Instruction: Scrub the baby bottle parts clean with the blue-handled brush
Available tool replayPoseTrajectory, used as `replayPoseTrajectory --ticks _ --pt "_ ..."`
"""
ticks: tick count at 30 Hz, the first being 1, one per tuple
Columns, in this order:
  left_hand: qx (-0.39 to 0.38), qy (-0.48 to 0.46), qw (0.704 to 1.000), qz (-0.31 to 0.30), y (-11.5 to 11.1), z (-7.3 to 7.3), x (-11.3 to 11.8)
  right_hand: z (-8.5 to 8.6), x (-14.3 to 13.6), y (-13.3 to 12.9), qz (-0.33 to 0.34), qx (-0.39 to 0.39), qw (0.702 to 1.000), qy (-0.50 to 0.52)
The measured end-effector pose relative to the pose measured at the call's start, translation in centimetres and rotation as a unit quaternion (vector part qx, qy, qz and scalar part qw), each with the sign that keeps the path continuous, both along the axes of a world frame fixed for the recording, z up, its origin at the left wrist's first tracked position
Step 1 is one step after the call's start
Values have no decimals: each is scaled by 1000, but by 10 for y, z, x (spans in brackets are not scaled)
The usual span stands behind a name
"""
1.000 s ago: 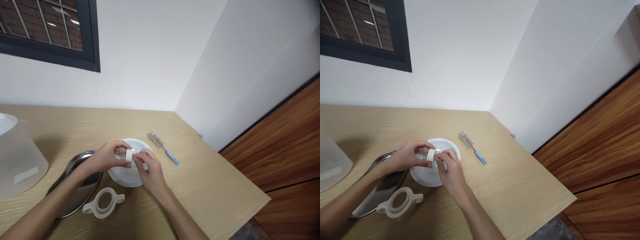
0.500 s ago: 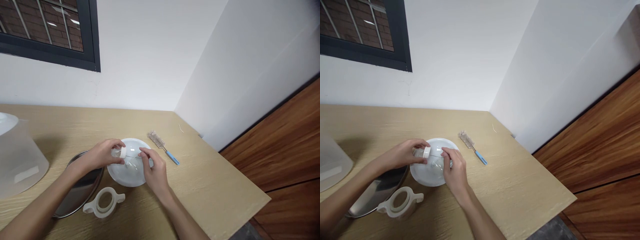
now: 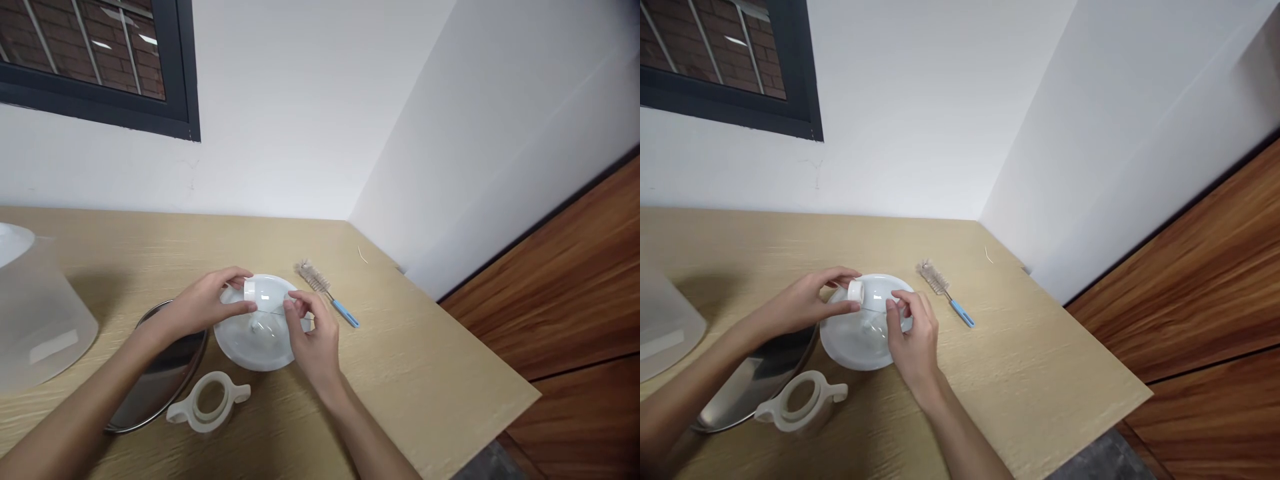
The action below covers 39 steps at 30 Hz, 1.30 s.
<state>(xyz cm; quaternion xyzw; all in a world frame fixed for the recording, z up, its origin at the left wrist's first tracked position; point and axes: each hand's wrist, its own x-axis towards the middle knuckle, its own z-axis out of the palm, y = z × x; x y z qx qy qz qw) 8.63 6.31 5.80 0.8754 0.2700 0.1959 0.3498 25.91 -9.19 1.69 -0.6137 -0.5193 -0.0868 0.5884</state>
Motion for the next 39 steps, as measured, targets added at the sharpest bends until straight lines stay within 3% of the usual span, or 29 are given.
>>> replayPoseTrajectory --ticks 9,18,30,39 --pt "-1 -18 1000 18 0 3 -3 -1 3 1 31 36 999 -12" --pt "3 -33 999 26 9 -4 -4 1 -2 -3 19 8 999 46" --pt "43 -36 998 -18 12 -6 -4 4 -4 -3 18 10 998 57" --pt "21 -15 1000 3 14 -5 -5 2 -5 -3 20 7 998 59"
